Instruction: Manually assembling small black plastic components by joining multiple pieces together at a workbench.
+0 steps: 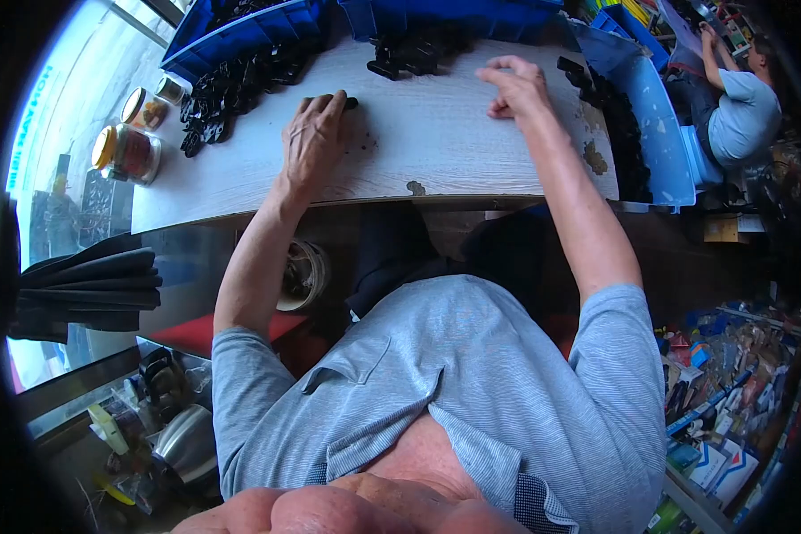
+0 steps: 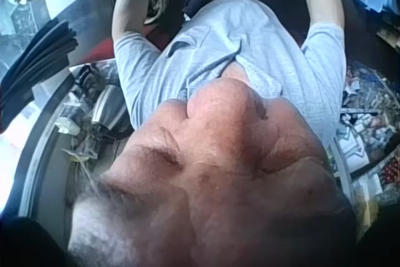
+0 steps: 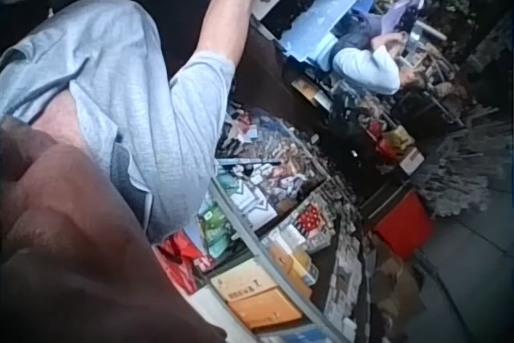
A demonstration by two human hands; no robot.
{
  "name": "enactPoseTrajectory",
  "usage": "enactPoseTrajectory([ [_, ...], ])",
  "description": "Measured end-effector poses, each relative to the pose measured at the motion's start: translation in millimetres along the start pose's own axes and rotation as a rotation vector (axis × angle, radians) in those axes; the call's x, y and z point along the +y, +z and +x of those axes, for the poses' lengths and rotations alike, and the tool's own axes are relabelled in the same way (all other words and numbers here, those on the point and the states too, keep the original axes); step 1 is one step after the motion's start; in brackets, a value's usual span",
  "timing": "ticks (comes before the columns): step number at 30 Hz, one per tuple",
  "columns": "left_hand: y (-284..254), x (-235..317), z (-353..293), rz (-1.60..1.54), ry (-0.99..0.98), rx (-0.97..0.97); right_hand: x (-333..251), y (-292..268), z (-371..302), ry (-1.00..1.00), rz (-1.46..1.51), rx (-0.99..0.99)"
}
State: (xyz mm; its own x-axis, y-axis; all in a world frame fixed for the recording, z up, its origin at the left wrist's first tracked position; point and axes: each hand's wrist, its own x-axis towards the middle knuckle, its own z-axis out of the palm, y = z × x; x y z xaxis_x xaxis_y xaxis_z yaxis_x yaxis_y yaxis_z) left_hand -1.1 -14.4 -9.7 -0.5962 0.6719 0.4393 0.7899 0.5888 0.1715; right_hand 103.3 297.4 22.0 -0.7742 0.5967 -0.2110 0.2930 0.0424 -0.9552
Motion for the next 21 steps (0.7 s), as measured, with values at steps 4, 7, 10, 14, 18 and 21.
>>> enactPoseTrajectory([
  [4, 7.0, -6.5, 5.6, -0.032, -0.103, 0.112, -10.4, 36.1, 1.1, -0.017, -0.135, -0.052],
  [7, 9.7, -10.4, 7.8, -0.042, -0.125, 0.141, -14.9, 53.1, 4.1, -0.035, -0.21, -0.054],
  [10, 11.5, -14.2, 9.5, -0.059, -0.145, 0.136, -14.7, 65.2, 5.3, -0.065, -0.297, -0.034],
  [14, 12.0, -10.0, 8.4, -0.097, -0.187, 0.169, -12.3, 68.7, 7.5, -0.125, -0.375, -0.063],
  [18, 8.6, -5.3, 3.6, -0.092, -0.03, 0.157, -14.6, 64.6, 3.9, -0.048, -0.376, -0.099],
  [21, 10.6, -3.6, 0.8, -0.1, -0.035, 0.161, -9.2, 60.2, -7.9, -0.037, -0.304, -0.136],
])
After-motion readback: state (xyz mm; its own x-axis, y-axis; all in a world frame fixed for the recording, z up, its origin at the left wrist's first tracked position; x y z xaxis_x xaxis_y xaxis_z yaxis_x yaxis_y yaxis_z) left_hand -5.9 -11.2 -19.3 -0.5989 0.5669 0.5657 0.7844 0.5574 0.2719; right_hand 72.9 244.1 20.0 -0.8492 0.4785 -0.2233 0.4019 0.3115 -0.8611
